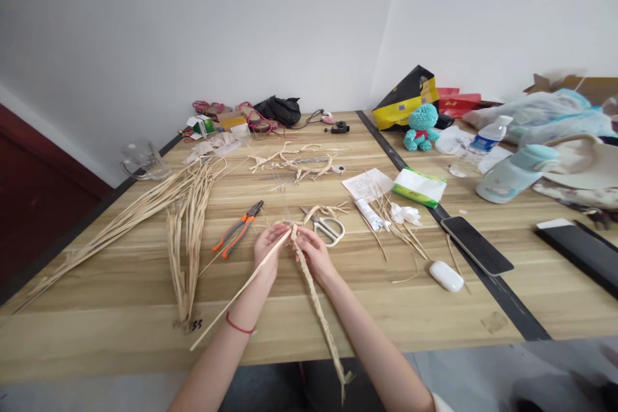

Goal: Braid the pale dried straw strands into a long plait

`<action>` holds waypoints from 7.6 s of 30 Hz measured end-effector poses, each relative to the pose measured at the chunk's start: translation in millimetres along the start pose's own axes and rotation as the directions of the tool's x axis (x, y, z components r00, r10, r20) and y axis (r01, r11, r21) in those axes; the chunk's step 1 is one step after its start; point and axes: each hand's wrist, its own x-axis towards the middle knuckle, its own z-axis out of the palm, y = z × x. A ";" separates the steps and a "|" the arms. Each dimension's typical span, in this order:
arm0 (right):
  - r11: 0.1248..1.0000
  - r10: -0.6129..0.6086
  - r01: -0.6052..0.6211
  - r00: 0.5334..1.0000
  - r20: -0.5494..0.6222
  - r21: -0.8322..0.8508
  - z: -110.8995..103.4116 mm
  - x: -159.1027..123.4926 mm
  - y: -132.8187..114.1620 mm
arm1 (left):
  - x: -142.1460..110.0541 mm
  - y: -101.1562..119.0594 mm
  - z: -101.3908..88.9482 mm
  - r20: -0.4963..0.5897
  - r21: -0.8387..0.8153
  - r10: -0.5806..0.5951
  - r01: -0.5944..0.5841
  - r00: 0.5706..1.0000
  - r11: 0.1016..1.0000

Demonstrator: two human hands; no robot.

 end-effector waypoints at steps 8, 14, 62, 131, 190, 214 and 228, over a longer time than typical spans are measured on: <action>0.997 0.045 -0.046 0.999 0.018 0.058 3.3 -2.9 -5.5 | 1.2 2.4 -0.6 0.113 -0.103 -0.146 0.158 0.983 0.982; 0.977 0.141 -0.162 0.979 0.150 0.141 1.2 -1.2 -5.7 | 3.9 0.9 -5.1 0.170 -0.136 -0.210 0.234 0.963 0.963; 0.677 -0.530 0.415 0.848 -0.012 -0.608 21.3 -27.4 -84.0 | 8.4 11.4 -10.0 0.044 -0.203 -0.059 0.067 0.997 0.977; 0.981 0.072 -0.093 0.990 -0.125 -0.172 34.4 -29.5 -61.0 | -12.1 24.7 7.1 0.304 0.040 0.074 -0.090 0.950 0.995; 0.761 -0.080 0.169 0.983 0.168 -0.626 -26.3 33.9 -53.2 | 2.8 13.0 -4.3 0.277 0.322 0.088 -0.178 0.957 0.930; 0.737 -0.179 0.267 0.963 0.202 -0.621 -15.3 27.6 -55.3 | 9.5 8.3 -11.6 0.308 0.384 0.033 -0.156 0.951 0.910; 0.717 -0.196 0.275 0.961 0.193 -0.641 -15.7 28.1 -54.9 | 9.5 12.5 -14.8 0.296 0.471 0.061 -0.201 0.953 0.859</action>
